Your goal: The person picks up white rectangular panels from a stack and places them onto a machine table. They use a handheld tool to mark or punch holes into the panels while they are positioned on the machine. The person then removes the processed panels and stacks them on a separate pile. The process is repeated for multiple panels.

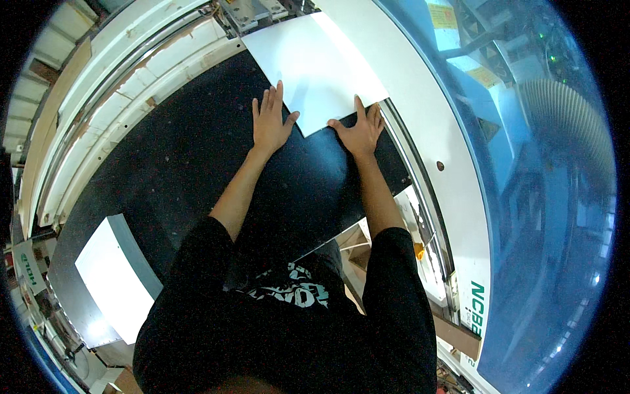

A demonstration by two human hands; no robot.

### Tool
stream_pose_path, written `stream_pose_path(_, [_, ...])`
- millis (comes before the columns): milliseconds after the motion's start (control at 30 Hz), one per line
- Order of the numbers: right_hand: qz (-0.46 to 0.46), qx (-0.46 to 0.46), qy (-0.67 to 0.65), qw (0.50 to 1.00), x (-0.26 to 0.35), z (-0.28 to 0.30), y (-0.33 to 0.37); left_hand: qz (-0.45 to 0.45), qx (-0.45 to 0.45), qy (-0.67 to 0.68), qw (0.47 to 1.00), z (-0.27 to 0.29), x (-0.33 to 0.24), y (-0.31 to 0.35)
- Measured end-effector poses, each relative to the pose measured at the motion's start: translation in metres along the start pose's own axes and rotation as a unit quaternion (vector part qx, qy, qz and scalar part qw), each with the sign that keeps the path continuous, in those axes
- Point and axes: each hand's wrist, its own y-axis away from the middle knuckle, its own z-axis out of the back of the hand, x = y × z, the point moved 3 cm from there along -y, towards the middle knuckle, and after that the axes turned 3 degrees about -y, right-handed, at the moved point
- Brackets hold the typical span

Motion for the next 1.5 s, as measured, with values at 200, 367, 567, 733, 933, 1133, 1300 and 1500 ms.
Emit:
stream_pose_path(200, [-0.005,0.012,-0.006,1.0,0.0,0.002,0.003,-0.008,0.005,-0.02,1.0,0.005,-0.003,0.001])
stream_pose_path(367, [0.01,-0.001,-0.019,1.0,-0.002,-0.001,0.001,-0.014,0.0,-0.027,1.0,0.005,-0.003,0.003])
stream_pose_path(567, [0.002,0.003,-0.024,1.0,0.001,0.011,0.008,-0.016,0.009,-0.039,0.999,0.0,-0.006,0.004])
stream_pose_path(733, [0.004,0.001,-0.038,0.999,0.001,0.016,0.007,-0.015,-0.002,-0.036,0.999,0.005,-0.009,0.004])
stream_pose_path(933, [0.044,-0.082,-0.118,0.989,0.003,0.01,0.005,-0.018,0.005,-0.055,0.998,0.006,-0.003,0.008])
stream_pose_path(1133, [0.053,-0.155,-0.169,0.972,-0.004,0.012,0.0,-0.06,0.06,-0.11,0.99,0.026,-0.018,0.068])
stream_pose_path(1300, [0.106,-0.203,-0.196,0.954,-0.003,0.015,0.004,-0.021,0.034,-0.108,0.993,0.039,-0.023,0.131])
stream_pose_path(1500, [0.098,-0.167,-0.185,0.964,-0.017,0.023,0.014,0.015,0.11,-0.007,0.994,0.068,-0.039,0.239])
